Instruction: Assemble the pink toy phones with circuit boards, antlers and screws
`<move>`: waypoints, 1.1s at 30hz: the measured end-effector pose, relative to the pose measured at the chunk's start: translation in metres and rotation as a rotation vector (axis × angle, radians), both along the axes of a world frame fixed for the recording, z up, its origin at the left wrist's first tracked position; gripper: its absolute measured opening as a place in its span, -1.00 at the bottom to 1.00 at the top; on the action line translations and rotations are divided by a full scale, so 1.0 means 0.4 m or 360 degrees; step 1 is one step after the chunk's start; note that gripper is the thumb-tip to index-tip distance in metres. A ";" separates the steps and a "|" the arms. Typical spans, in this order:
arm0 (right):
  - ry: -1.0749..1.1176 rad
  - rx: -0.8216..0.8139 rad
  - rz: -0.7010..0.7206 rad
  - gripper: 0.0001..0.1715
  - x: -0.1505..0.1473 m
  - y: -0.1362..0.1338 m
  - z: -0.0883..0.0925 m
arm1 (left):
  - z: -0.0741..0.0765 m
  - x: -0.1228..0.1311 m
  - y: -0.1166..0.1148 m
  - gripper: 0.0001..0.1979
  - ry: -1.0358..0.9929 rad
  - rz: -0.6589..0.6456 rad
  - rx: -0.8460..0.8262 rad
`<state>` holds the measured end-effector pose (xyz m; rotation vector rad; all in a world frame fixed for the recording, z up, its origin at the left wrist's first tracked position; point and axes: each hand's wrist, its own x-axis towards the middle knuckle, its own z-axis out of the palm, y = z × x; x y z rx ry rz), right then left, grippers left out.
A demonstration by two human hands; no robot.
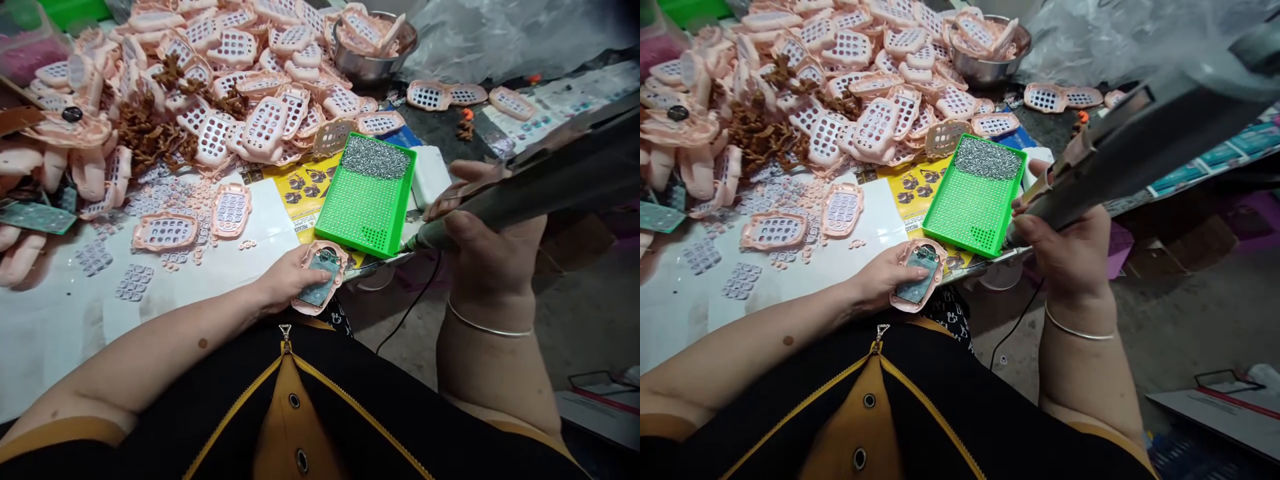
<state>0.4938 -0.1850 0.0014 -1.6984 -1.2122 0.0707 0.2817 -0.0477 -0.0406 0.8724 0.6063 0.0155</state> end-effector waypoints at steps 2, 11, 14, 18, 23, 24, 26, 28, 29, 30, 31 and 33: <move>0.0173 0.0315 -0.0014 -0.61 -0.002 0.028 -0.006 | -0.021 0.006 -0.010 -0.56 0.0032 -0.0012 0.0042; 0.0149 0.0389 -0.0218 -0.54 0.004 0.073 -0.077 | -0.012 0.016 -0.006 -0.51 0.0176 -0.0024 0.0016; 0.0154 0.0465 -0.0241 -0.59 0.008 0.077 -0.087 | -0.009 0.021 -0.003 -0.51 0.0211 -0.0047 0.0035; 0.0285 0.0625 -0.0206 -0.58 0.014 0.091 -0.099 | -0.009 0.021 0.000 -0.53 0.0222 -0.0062 0.0040; 0.0221 0.0512 -0.0235 -0.54 0.017 0.094 -0.116 | -0.007 0.022 -0.002 -0.56 0.0220 -0.0067 0.0017; 0.0207 0.0498 -0.0229 -0.56 0.017 0.093 -0.119 | -0.006 0.022 -0.002 -0.56 0.0220 -0.0069 0.0016; 0.0161 0.0487 -0.0229 -0.56 0.018 0.090 -0.124 | -0.006 0.024 -0.002 -0.55 0.0219 -0.0065 0.0022; 0.0110 0.0415 -0.0223 -0.55 0.020 0.089 -0.128 | -0.005 0.024 -0.001 -0.54 0.0227 -0.0066 0.0027; 0.0090 0.0387 -0.0201 -0.56 0.020 0.089 -0.129 | -0.004 0.025 -0.001 -0.53 0.0231 -0.0067 0.0028; 0.0079 0.0384 -0.0160 -0.58 0.021 0.089 -0.127 | -0.003 0.025 -0.001 -0.53 0.0235 -0.0067 0.0025; 0.0082 0.0422 -0.0113 -0.63 0.020 0.089 -0.122 | -0.002 0.025 -0.001 -0.53 0.0240 -0.0061 0.0021; 0.0105 0.0530 -0.0040 -0.69 0.013 0.088 -0.100 | 0.003 0.028 -0.003 -0.54 0.0260 -0.0037 0.0002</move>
